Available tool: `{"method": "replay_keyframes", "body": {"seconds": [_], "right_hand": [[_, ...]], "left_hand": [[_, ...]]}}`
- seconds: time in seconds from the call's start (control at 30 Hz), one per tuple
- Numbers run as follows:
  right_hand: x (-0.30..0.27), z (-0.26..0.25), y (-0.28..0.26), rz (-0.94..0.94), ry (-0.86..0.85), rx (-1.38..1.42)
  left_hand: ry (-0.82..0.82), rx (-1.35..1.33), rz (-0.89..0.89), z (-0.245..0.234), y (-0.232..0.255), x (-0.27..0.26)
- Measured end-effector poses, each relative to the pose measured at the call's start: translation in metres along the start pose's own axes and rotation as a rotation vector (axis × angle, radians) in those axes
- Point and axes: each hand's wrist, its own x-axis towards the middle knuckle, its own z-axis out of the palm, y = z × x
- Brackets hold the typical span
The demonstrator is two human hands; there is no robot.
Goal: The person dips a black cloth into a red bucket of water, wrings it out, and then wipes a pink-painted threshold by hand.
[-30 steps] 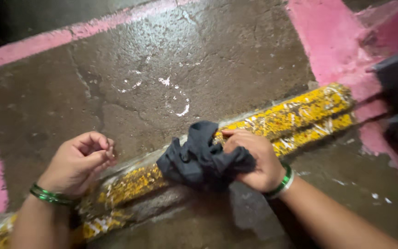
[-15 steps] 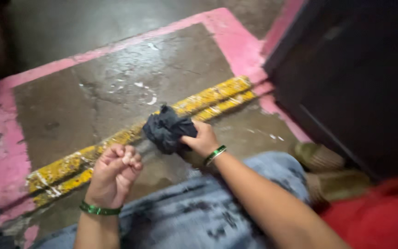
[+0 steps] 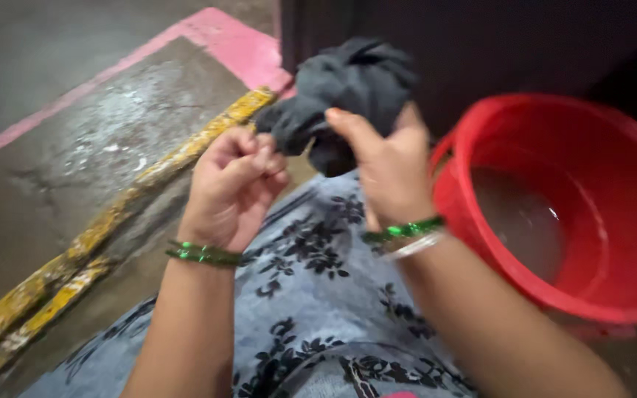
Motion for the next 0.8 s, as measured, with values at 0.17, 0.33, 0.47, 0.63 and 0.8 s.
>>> {"method": "replay_keyframes", "body": {"seconds": [0.17,0.33,0.47,0.63,0.8], "right_hand": [[-0.033,-0.107,-0.072,-0.079,0.009,-0.054],[-0.022,-0.202,-0.101,-0.056,0.059,-0.180],[-0.006,-0.248,-0.110,0.011,0.038,-0.434],[0.027,-0.289,-0.118,-0.101,0.009,-0.738],[0.044,-0.331,-0.117,-0.227,0.078,-1.008]], "left_hand": [[-0.143,0.151,-0.217,0.062,-0.069,0.050],[-0.292,0.398,-0.329,0.108,-0.144,0.078],[-0.397,0.617,-0.359,0.132,-0.185,0.091],[-0.461,0.989,-0.114,0.146,-0.224,0.105],[-0.543,1.052,-0.016,0.151,-0.244,0.119]]}}
